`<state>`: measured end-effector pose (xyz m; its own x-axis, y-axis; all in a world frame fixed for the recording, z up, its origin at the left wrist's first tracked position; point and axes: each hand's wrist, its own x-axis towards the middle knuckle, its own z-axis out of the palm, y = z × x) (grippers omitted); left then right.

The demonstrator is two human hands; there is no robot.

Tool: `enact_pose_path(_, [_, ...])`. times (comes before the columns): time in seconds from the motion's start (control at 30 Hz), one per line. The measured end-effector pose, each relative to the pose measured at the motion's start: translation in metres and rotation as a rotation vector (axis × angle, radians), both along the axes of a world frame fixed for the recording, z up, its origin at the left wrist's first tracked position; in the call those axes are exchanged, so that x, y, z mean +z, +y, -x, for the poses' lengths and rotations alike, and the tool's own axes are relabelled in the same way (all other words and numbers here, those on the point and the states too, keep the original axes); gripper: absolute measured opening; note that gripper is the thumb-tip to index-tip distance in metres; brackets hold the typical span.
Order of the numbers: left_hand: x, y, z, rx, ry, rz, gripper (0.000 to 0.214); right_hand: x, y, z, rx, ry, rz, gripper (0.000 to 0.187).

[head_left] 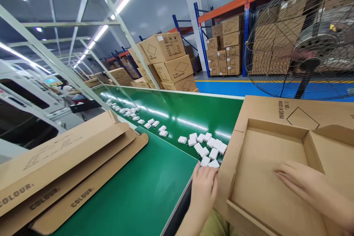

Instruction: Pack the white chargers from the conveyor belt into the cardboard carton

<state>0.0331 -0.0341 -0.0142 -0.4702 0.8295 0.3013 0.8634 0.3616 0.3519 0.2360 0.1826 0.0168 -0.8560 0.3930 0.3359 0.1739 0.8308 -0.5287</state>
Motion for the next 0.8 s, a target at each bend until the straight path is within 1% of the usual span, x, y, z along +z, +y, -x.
enact_pose_path(0.03, [-0.001, 0.005, 0.014, 0.110, 0.072, 0.093, 0.031, -0.001, -0.001, 0.025, 0.080, -0.141, -0.128, 0.021])
enact_pose_path(0.07, [-0.005, 0.012, 0.028, 0.189, 0.130, 0.203, 0.029, -0.001, -0.003, 0.051, 0.126, -0.203, -0.173, 0.020])
enact_pose_path(0.1, [-0.010, 0.019, 0.041, 0.233, 0.168, 0.310, 0.026, -0.002, -0.007, 0.078, 0.164, -0.252, -0.214, 0.019])
enact_pose_path(0.17, [-0.023, 0.033, 0.062, 0.249, 0.184, 0.447, 0.021, -0.005, -0.014, 0.130, 0.205, -0.331, -0.276, 0.015])
enact_pose_path(0.23, [-0.034, 0.043, 0.075, 0.230, 0.159, 0.475, 0.020, -0.011, -0.017, 0.171, 0.207, -0.393, -0.315, 0.007])
enact_pose_path(0.27, [-0.038, 0.046, 0.079, 0.224, 0.144, 0.471, 0.021, -0.014, -0.017, 0.187, 0.201, -0.416, -0.327, 0.006])
enact_pose_path(0.33, [-0.040, 0.048, 0.086, 0.218, 0.109, 0.468, 0.023, -0.021, -0.012, 0.210, 0.193, -0.457, -0.338, 0.011])
enact_pose_path(0.43, [-0.035, 0.042, 0.094, 0.220, 0.047, 0.449, 0.031, -0.031, 0.003, 0.225, 0.198, -0.543, -0.362, 0.017])
enact_pose_path(0.5, [-0.030, 0.036, 0.099, 0.202, 0.005, 0.433, 0.037, -0.037, 0.013, 0.225, 0.229, -0.613, -0.385, 0.019])
enact_pose_path(0.57, [-0.025, 0.029, 0.101, 0.170, -0.057, 0.395, 0.038, -0.043, 0.018, 0.221, 0.274, -0.666, -0.416, 0.016])
enact_pose_path(0.63, [-0.022, 0.025, 0.100, 0.150, -0.166, 0.306, 0.036, -0.048, 0.019, 0.218, 0.310, -0.680, -0.467, 0.014])
enact_pose_path(0.73, [-0.020, 0.024, 0.095, 0.160, -0.407, 0.160, 0.035, -0.055, 0.016, 0.220, 0.373, -0.639, -0.551, 0.021])
enact_pose_path(0.8, [-0.021, 0.024, 0.092, 0.146, -0.532, 0.111, 0.035, -0.060, 0.015, 0.227, 0.430, -0.608, -0.583, 0.025])
